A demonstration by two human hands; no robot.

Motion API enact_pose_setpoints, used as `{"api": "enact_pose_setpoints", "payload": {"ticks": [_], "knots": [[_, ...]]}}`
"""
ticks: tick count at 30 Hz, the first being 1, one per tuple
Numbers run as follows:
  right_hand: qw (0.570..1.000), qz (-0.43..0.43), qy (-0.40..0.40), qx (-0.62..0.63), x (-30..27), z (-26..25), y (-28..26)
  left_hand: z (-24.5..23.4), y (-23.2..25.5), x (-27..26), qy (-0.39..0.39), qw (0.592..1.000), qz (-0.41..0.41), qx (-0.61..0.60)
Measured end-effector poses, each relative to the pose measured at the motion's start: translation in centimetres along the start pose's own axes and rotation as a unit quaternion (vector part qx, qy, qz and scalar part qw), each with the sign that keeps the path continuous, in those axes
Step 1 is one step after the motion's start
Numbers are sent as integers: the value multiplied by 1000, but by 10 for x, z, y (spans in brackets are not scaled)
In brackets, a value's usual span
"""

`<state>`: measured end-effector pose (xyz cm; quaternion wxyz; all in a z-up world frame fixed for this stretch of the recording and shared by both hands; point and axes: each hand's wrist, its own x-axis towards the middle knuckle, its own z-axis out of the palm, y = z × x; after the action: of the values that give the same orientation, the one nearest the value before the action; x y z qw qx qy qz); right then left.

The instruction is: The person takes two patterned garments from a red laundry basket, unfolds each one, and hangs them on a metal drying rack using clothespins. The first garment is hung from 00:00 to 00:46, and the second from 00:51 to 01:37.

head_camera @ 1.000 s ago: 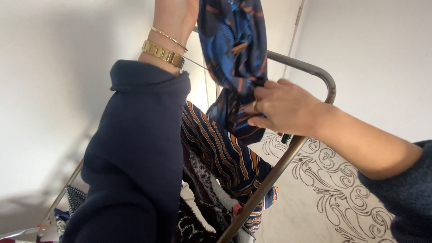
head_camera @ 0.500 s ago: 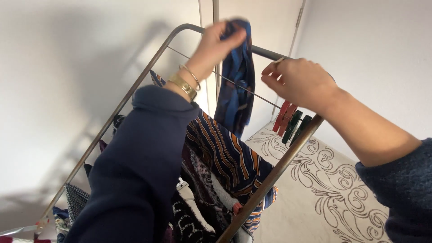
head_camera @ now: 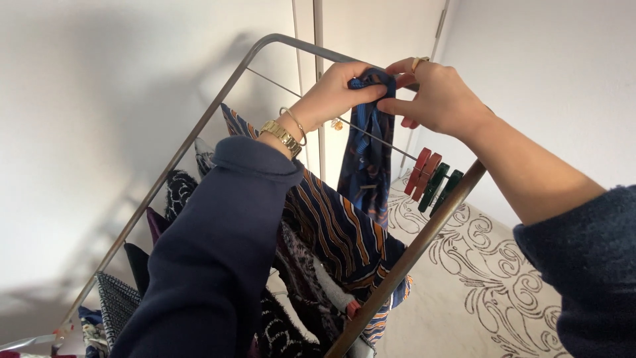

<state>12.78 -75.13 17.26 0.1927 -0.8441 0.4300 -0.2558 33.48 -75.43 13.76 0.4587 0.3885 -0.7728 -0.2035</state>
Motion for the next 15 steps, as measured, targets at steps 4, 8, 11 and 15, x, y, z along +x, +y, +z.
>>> {"api": "enact_pose_setpoints", "payload": {"ticks": [4, 8, 11, 15], "knots": [[1000, -11, 8, 14, 11, 3, 15, 1, 1, -2, -21, 1000, -1, -12], [998, -32, 50, -15, 17, 2, 30, -5, -4, -11, -33, 998, -48, 8], [997, -15, 76, -8, 11, -8, 27, -18, -18, -10, -29, 997, -60, 31], [989, 5, 114, 94, 3, -28, 19, -51, -32, -9, 47, 993, -106, -6]]}}
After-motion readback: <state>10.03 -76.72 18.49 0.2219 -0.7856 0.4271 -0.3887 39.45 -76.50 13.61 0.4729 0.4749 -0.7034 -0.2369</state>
